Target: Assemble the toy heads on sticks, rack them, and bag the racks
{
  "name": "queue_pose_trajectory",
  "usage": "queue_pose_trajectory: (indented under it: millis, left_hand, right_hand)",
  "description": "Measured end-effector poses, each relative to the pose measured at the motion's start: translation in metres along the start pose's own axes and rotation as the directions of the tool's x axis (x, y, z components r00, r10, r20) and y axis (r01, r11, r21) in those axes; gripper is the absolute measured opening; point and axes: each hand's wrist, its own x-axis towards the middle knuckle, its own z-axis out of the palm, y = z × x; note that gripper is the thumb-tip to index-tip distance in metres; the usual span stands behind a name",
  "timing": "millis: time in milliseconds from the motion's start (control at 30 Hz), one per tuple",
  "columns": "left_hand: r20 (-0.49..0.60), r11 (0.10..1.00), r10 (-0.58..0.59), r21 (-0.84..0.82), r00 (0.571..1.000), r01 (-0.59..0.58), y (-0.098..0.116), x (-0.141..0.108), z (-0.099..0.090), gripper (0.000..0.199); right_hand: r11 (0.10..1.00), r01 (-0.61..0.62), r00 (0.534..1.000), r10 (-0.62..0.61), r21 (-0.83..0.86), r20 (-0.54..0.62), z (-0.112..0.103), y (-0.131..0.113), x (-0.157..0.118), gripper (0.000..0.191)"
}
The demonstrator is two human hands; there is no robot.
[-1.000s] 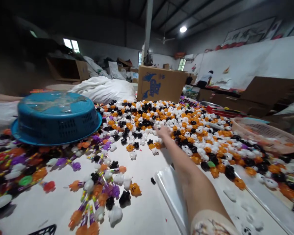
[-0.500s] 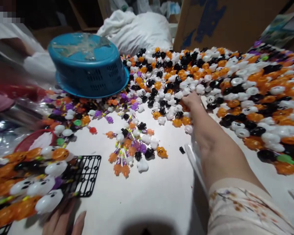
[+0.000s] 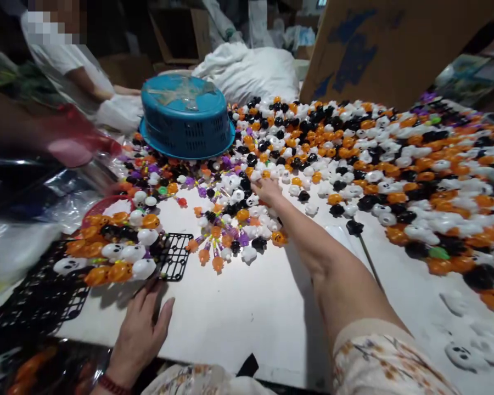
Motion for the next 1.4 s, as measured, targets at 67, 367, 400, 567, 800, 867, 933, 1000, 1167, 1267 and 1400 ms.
queue_pose_trajectory:
  millis: [67, 367, 400, 567, 800, 867, 933, 1000, 1167, 1267, 1400]
  left_hand:
    - [-0.018, 1.0, 0.007, -0.006, 1.0, -0.007, 0.001, -0.001, 0.0, 0.043]
    - [-0.104, 0.994, 0.085, -0.056, 0.991, -0.091, 0.002, -0.005, 0.0, 0.032]
    - [-0.106, 0.993, 0.093, -0.062, 0.99, -0.1, 0.002, -0.004, 0.0, 0.031]
    - [-0.131, 0.985, 0.132, -0.096, 0.983, -0.145, 0.001, -0.002, -0.002, 0.027]
    - [-0.139, 0.862, 0.209, -0.442, 0.968, -0.25, 0.045, -0.001, -0.016, 0.021]
    - [-0.045, 0.788, 0.206, -0.585, 0.978, -0.193, 0.072, 0.011, -0.014, 0.017]
    - [0.045, 0.741, 0.183, -0.663, 0.982, -0.108, 0.1, 0.03, -0.007, 0.017]
    - [0.134, 0.721, 0.135, -0.693, 0.982, -0.005, 0.126, 0.055, 0.005, 0.021]
    - [0.275, 0.666, 0.088, -0.731, 0.957, 0.149, 0.172, 0.111, 0.042, 0.026]
    - [0.38, 0.599, 0.077, -0.757, 0.922, 0.262, 0.182, 0.125, 0.053, 0.028]
    - [0.537, 0.416, 0.053, -0.778, 0.842, 0.47, 0.181, 0.119, 0.048, 0.033]
  right_hand:
    - [1.0, -0.016, 1.0, 0.016, 0.024, 0.02, -0.004, -0.016, -0.021, 0.054]
    - [0.969, 0.245, 0.967, -0.241, 0.042, -0.082, -0.025, -0.098, -0.12, 0.032]
    - [0.957, 0.285, 0.958, -0.283, 0.056, -0.039, -0.021, -0.109, -0.127, 0.028]
    - [0.966, 0.236, 0.971, -0.239, 0.107, 0.015, -0.005, -0.14, -0.141, 0.013]
    - [0.799, -0.101, 0.93, 0.287, 0.593, -0.228, -0.042, -0.078, -0.199, 0.02]
    - [0.479, -0.126, 0.881, 0.457, 0.869, -0.124, -0.041, -0.059, -0.239, 0.028]
    - [0.172, -0.096, 0.867, 0.498, 0.98, -0.002, -0.031, -0.047, -0.28, 0.036]
    - [-0.024, -0.101, 0.857, 0.506, 0.995, 0.1, -0.016, -0.043, -0.318, 0.041]
    - [0.128, -0.202, 0.821, 0.562, 0.971, 0.096, 0.009, -0.049, -0.372, 0.04]
    - [0.453, -0.256, 0.821, 0.568, 0.854, -0.055, 0.013, -0.051, -0.384, 0.029]
    - [0.552, -0.169, 0.89, 0.441, 0.816, -0.114, 0.018, -0.054, -0.391, 0.032]
